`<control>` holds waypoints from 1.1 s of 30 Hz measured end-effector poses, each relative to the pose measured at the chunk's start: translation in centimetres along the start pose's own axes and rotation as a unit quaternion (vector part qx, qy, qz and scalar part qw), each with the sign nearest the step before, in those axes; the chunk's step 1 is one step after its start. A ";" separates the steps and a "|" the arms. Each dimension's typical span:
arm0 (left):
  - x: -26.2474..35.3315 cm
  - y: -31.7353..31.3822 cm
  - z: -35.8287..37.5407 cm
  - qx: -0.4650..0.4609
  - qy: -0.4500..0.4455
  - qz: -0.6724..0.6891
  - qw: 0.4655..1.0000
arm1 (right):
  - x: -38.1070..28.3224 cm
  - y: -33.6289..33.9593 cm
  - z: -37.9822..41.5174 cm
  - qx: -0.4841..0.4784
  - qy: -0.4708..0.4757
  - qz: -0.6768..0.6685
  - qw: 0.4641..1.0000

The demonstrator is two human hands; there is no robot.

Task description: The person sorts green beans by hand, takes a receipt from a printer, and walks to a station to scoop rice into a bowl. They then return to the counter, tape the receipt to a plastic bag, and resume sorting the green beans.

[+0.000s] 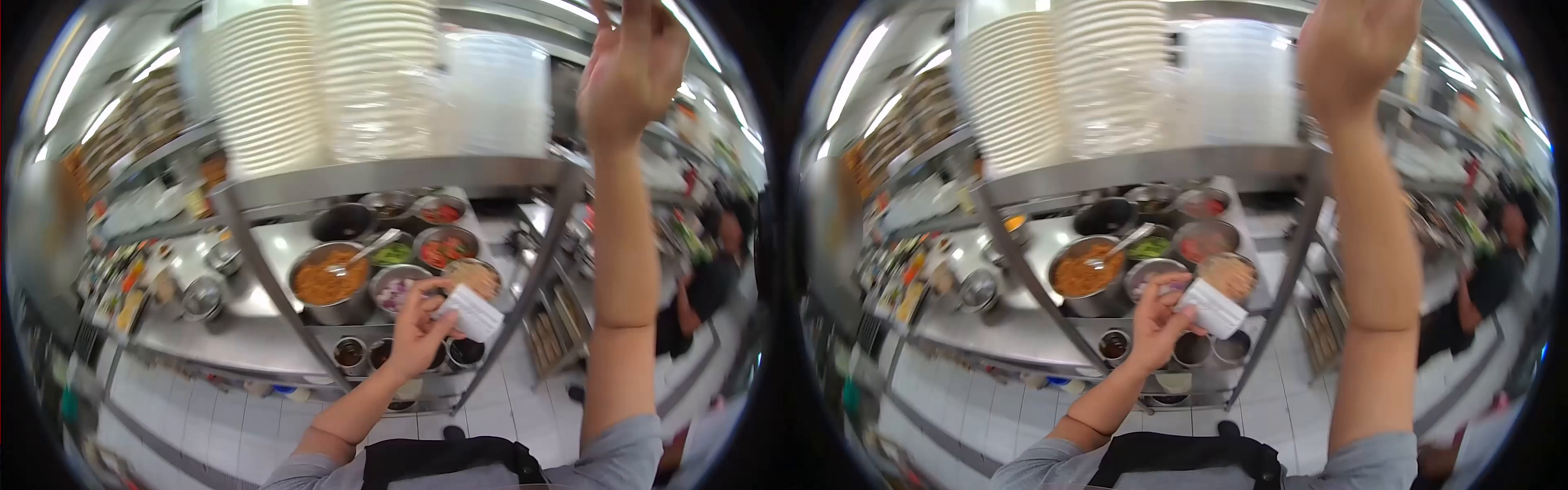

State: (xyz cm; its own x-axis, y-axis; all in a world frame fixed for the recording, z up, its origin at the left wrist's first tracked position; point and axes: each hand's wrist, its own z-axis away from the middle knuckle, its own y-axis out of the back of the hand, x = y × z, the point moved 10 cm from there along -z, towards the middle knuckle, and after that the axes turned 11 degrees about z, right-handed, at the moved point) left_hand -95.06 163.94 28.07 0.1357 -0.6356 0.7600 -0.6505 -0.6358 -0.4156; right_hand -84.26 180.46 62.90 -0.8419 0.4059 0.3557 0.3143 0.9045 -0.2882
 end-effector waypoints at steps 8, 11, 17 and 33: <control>-13.4 -10.3 5.3 -0.186 0.175 0.019 0.967 | -18.6 25.9 21.7 0.080 -0.269 0.365 0.888; -20.2 -15.7 12.8 -0.311 0.281 0.029 0.907 | -33.1 37.9 33.4 0.095 -0.554 0.495 0.662; -32.9 -23.5 25.9 -0.419 0.487 -0.002 0.766 | -78.0 50.3 36.0 0.514 -0.346 0.667 0.414; -51.0 -57.9 39.4 -0.682 0.435 -0.029 0.587 | -109.2 65.9 25.7 0.715 0.056 0.449 0.533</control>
State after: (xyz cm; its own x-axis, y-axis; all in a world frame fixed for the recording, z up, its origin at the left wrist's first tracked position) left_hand -34.85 215.87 -6.30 0.1405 0.2120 0.9671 -0.7378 0.6738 -0.0405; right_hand 17.09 192.38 -17.74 -0.5766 0.6692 -0.4688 -0.1544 -0.6527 -0.7417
